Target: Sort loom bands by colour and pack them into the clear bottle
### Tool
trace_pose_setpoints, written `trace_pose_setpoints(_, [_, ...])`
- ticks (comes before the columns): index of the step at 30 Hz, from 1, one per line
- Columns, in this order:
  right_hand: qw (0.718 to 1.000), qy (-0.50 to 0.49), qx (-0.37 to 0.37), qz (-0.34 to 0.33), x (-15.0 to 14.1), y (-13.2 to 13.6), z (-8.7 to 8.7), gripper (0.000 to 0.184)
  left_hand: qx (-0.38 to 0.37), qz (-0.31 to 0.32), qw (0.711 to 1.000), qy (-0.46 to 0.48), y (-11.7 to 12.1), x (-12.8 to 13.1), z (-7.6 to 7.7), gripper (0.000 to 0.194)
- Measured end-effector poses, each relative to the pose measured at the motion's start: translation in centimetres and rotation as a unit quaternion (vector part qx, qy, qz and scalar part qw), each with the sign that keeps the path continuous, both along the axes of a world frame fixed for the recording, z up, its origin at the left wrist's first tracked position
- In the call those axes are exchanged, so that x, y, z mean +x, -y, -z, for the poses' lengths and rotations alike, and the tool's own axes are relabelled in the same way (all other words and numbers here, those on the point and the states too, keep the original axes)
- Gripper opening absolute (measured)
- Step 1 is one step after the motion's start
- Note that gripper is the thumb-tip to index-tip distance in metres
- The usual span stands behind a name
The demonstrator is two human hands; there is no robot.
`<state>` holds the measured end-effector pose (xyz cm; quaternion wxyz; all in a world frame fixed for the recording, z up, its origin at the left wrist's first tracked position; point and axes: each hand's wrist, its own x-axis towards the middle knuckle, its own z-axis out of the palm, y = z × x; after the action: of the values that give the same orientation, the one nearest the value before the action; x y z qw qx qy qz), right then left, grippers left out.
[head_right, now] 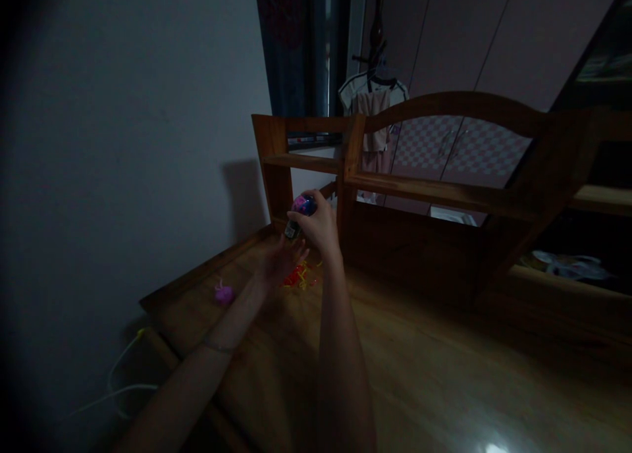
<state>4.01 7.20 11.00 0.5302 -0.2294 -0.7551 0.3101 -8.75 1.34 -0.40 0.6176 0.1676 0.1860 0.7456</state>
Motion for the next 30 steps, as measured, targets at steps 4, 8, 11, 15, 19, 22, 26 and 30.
trace_pose_setpoints(4, [1.000,0.011,-0.010,0.007,0.3,-0.4,0.3,0.043,-0.020,-0.003,1.000,0.002,-0.3,0.1,0.3,0.019])
trace_pose_setpoints(8, [1.000,0.015,-0.017,0.012,0.4,-1.1,0.8,0.043,-0.020,-0.031,0.999,0.014,-0.8,0.2,0.7,0.016])
trace_pose_setpoints(11, [0.999,0.021,-0.022,0.017,0.3,-1.4,1.3,0.043,-0.050,-0.060,0.997,0.029,-1.3,0.1,0.9,0.015])
trace_pose_setpoints(15, [0.999,0.029,-0.021,0.014,0.2,-1.7,1.6,0.043,-0.062,-0.073,0.995,0.033,-1.3,0.1,1.1,0.015])
trace_pose_setpoints(19, [0.999,0.035,-0.003,0.014,0.2,-1.8,1.7,0.043,-0.070,-0.082,0.994,0.008,-1.0,0.1,1.2,0.018])
trace_pose_setpoints(22, [0.999,0.050,0.007,0.007,0.3,-1.7,1.7,0.042,-0.073,-0.081,0.994,-0.003,-1.1,0.0,1.4,0.024])
trace_pose_setpoints(26, [0.998,0.052,0.019,0.006,0.3,-1.5,1.6,0.043,-0.071,-0.058,0.996,-0.009,-1.4,-0.1,1.6,0.025])
trace_pose_setpoints(30, [0.998,0.056,0.022,0.005,0.3,-1.5,1.4,0.043,-0.058,-0.036,0.997,-0.034,-1.5,0.0,1.9,0.026])
